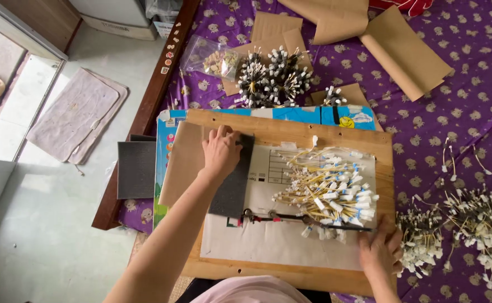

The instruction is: Assembling small wire components onto a connector strip on a floor-based workspace.

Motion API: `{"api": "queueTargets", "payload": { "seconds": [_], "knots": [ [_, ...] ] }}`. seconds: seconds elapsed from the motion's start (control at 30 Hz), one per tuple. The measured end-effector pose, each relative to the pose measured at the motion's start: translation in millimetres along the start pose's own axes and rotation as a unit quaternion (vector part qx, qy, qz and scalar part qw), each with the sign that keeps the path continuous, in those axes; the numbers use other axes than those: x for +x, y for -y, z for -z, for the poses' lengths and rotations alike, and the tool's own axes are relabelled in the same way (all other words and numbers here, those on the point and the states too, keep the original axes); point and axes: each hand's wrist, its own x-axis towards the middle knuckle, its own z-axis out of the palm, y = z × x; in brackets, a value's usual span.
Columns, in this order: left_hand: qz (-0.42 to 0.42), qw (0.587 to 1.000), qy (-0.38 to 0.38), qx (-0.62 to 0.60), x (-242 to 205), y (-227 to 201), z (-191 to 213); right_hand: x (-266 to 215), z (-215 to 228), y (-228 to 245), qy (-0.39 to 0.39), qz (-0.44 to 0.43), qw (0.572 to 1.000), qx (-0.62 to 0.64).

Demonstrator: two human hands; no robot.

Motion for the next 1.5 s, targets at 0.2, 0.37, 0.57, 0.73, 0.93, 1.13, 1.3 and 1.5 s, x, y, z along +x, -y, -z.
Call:
{"api": "queueTargets", "payload": {
  "seconds": [0.2, 0.37, 0.57, 0.73, 0.93, 1.13, 1.3, 1.5],
  "knots": [
    [0.197, 0.956, 0.034, -0.216, 8.7, -21.0, -0.2, -21.3, 84.7, 64.8, 0.093, -0.123, 0.961, 0.229],
    [0.259, 0.929, 0.083, -0.252, 15.4, -37.4, 29.1, 30.7, 92.7, 80.1, -0.07, 0.178, 0.961, 0.198],
    [0.256, 0.913, 0.074, -0.308, 13.3, -40.3, 19.7, 130.6, 21.3, 135.5, -0.072, 0.518, 0.852, 0.028],
    [0.229, 0.907, 0.086, -0.342, 9.5, -51.8, 38.9, 151.8, -5.2, 170.8, -0.037, 0.543, 0.822, -0.17],
    [0.218, 0.865, 0.141, -0.429, -0.3, -57.7, 60.5, 132.8, 3.4, 184.1, 0.007, 0.508, 0.831, -0.227],
    [0.224, 0.812, 0.141, -0.52, -13.0, -70.9, 85.2, 117.5, 8.7, 188.0, 0.016, 0.509, 0.819, -0.264],
    [0.101, 0.85, 0.157, -0.492, -16.1, -52.0, 81.1, 98.7, 39.9, 190.6, 0.01, 0.521, 0.823, -0.226],
    [0.066, 0.908, 0.104, -0.399, -59.8, -48.1, 119.5, 37.5, 100.8, 181.0, -0.001, 0.546, 0.838, 0.004]
  ]
}}
